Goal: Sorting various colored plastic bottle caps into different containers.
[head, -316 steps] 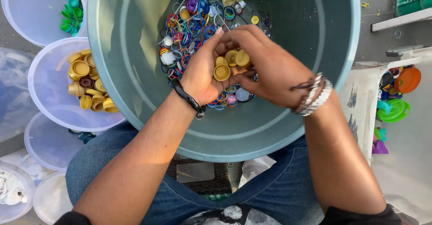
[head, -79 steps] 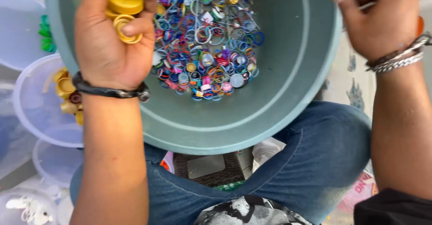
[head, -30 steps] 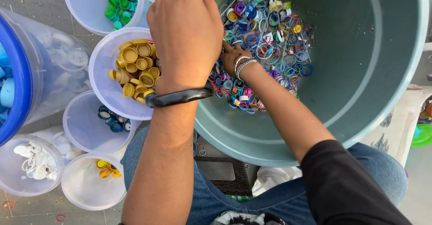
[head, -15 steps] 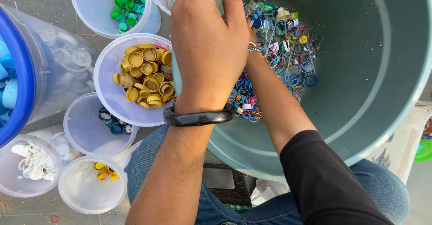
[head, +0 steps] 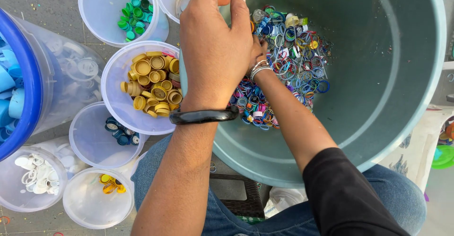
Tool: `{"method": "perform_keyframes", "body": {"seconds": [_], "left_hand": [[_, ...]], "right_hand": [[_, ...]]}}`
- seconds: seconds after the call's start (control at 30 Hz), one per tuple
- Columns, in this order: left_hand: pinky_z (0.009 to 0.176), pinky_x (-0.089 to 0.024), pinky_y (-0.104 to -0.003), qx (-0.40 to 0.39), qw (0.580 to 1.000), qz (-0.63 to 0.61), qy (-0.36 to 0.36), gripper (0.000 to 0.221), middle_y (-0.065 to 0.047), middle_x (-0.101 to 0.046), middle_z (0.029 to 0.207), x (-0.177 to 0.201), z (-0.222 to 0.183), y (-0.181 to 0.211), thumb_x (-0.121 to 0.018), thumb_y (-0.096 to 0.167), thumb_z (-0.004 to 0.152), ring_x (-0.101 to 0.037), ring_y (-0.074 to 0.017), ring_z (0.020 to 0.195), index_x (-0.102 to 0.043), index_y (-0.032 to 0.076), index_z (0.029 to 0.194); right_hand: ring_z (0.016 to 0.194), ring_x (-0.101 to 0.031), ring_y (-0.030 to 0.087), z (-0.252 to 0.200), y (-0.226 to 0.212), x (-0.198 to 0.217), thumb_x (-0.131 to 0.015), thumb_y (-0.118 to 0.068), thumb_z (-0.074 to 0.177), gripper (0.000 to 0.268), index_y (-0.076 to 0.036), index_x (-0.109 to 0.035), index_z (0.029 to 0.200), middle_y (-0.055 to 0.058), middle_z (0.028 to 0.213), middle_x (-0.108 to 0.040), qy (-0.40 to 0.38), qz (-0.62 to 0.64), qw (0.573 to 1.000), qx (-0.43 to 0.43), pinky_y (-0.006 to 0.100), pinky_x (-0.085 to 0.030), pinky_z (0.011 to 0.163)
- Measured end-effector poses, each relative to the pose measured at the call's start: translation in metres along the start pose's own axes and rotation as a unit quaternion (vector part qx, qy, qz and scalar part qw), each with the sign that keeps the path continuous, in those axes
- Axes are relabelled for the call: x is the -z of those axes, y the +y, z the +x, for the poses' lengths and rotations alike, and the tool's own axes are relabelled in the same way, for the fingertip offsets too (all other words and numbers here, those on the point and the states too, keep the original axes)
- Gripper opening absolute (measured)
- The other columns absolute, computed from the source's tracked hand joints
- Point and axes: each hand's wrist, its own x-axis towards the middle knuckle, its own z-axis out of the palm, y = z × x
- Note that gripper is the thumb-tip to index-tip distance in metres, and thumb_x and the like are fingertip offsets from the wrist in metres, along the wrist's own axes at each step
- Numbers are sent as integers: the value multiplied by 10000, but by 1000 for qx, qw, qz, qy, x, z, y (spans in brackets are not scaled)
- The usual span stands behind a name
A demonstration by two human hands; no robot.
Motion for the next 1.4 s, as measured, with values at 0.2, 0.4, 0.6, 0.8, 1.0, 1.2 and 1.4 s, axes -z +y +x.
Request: {"method": "perform_keyframes", "body": {"seconds": [0.2,0.4,0.6,0.8,1.0,1.2,1.4], "left_hand": [[860,-563,-421,22,989,72,-128,230,-124,-755,1062,-3,-2,-11,-683,136,953,-723,-330,996,-693,60,1170],[779,-606,-362,51,958,-15,-283,267,-136,-774,996,-14,-6,-12,-707,165,965,-756,-264,901,-724,41,1201],[679,-682,-253,166,912,-237,-291,197,-59,-779,971,-17,3,-8,-738,168,962,-772,-103,843,-720,3,1069],[680,-680,-262,140,927,-240,-250,225,-93,-767,1032,-10,3,-11,-805,163,943,-759,-117,840,-701,-34,972],[619,-643,-251,118,952,-178,-217,321,-106,-755,1051,-10,4,-7,-761,141,943,-763,-121,789,-634,-16,1193],[731,-710,-279,170,909,-334,-184,291,-125,-732,1140,-14,1,-6,-676,116,1023,-805,-161,859,-662,-51,1261],[721,-671,-264,193,898,-348,-190,319,-71,-713,1080,-12,-3,9,-674,200,1052,-759,-129,877,-672,-16,1287]], "right_hand": [[993,-687,145,-55,16,92,-740,-114,964,216,-34,-638,1137,52,1072,-730,-46,399,911,90,307,-570,890],[924,-736,109,-123,-50,184,-709,-135,1021,154,-34,-648,1120,44,1008,-744,-63,518,849,86,264,-610,772],[771,-698,93,-143,-84,202,-755,-114,1039,177,1,-762,1173,78,986,-770,135,412,892,128,227,-565,612],[811,-722,118,-139,-61,198,-750,-67,1096,107,35,-732,1127,110,996,-763,134,449,872,146,238,-564,619],[1236,-587,364,-82,-9,164,-806,-193,819,613,-150,-599,1394,125,1288,-675,-138,-153,978,38,614,-461,977],[1231,-570,344,-39,-19,116,-661,-210,902,363,-223,-692,1263,60,1286,-694,-7,-189,982,-3,586,-427,960],[1121,-622,286,-28,-14,108,-686,-203,934,287,-155,-702,1217,75,1187,-712,5,-123,991,42,504,-486,913]]}}
